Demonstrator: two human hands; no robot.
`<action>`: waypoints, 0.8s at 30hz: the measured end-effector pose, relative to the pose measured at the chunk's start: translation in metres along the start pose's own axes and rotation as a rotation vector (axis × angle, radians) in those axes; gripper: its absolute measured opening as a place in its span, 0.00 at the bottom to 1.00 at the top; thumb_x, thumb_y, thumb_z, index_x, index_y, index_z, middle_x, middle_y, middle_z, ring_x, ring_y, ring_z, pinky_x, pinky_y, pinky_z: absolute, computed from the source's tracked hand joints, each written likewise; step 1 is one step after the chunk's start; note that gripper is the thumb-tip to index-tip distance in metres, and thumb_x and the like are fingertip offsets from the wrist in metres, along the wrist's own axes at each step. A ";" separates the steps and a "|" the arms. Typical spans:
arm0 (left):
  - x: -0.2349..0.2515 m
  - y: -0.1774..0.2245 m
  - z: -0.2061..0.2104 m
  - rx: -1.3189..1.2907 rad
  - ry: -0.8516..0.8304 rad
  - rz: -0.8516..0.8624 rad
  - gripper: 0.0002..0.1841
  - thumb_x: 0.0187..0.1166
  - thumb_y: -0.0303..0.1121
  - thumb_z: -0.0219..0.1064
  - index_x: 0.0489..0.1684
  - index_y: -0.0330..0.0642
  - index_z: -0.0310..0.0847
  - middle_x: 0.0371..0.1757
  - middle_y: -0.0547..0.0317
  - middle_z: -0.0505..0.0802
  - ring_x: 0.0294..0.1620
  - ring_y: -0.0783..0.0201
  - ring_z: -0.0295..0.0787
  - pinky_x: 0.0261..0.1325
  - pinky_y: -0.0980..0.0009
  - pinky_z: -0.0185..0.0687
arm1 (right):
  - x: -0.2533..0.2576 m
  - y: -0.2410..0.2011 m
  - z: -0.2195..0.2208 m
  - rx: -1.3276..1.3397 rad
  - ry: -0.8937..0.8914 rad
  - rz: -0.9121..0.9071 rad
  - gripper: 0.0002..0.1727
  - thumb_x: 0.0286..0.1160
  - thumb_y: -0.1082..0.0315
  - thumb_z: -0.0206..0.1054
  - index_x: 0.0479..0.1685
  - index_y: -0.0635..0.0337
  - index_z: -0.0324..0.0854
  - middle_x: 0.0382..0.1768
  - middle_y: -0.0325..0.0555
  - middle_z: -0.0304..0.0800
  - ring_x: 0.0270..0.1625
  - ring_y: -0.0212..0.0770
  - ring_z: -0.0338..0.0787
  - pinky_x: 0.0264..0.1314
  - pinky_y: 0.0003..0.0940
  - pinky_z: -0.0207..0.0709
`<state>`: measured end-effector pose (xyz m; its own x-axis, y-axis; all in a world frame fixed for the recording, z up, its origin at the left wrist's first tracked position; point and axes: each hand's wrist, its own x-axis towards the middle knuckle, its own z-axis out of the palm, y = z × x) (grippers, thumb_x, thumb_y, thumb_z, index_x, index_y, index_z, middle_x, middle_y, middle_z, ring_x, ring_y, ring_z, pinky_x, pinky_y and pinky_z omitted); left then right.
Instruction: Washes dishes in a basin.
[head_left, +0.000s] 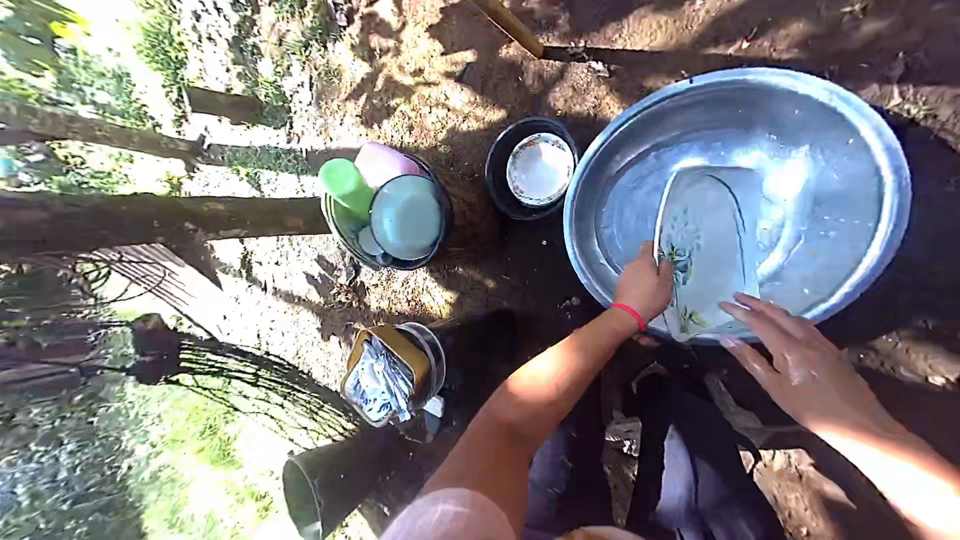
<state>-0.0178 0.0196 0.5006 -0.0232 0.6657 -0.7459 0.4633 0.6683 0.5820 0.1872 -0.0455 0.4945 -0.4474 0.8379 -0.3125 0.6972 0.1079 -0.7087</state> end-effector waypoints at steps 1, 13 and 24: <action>-0.014 0.003 -0.026 0.013 0.047 0.054 0.22 0.95 0.32 0.47 0.83 0.32 0.63 0.48 0.29 0.90 0.53 0.35 0.90 0.59 0.39 0.82 | 0.001 -0.005 -0.009 -0.006 0.032 -0.017 0.31 0.86 0.51 0.54 0.74 0.69 0.78 0.77 0.73 0.75 0.76 0.77 0.76 0.76 0.74 0.66; -0.231 -0.115 -0.411 0.137 1.351 0.541 0.38 0.91 0.40 0.56 0.85 0.19 0.38 0.76 0.48 0.77 0.74 0.78 0.77 0.79 0.71 0.75 | 0.143 -0.123 -0.004 -0.131 0.058 -0.166 0.31 0.89 0.52 0.50 0.72 0.73 0.78 0.71 0.74 0.80 0.75 0.75 0.78 0.80 0.70 0.64; -0.103 -0.287 -0.477 0.238 1.175 -0.100 0.27 0.93 0.32 0.45 0.86 0.22 0.57 0.55 0.18 0.89 0.55 0.23 0.89 0.59 0.30 0.79 | 0.301 -0.244 0.064 -0.282 -0.118 -0.217 0.27 0.88 0.58 0.52 0.73 0.72 0.78 0.75 0.73 0.77 0.78 0.77 0.74 0.81 0.72 0.60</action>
<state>-0.5710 -0.0819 0.5651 -0.8041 0.5933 0.0384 0.5626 0.7383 0.3720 -0.1537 0.1462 0.5323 -0.6519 0.7137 -0.2564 0.6984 0.4331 -0.5698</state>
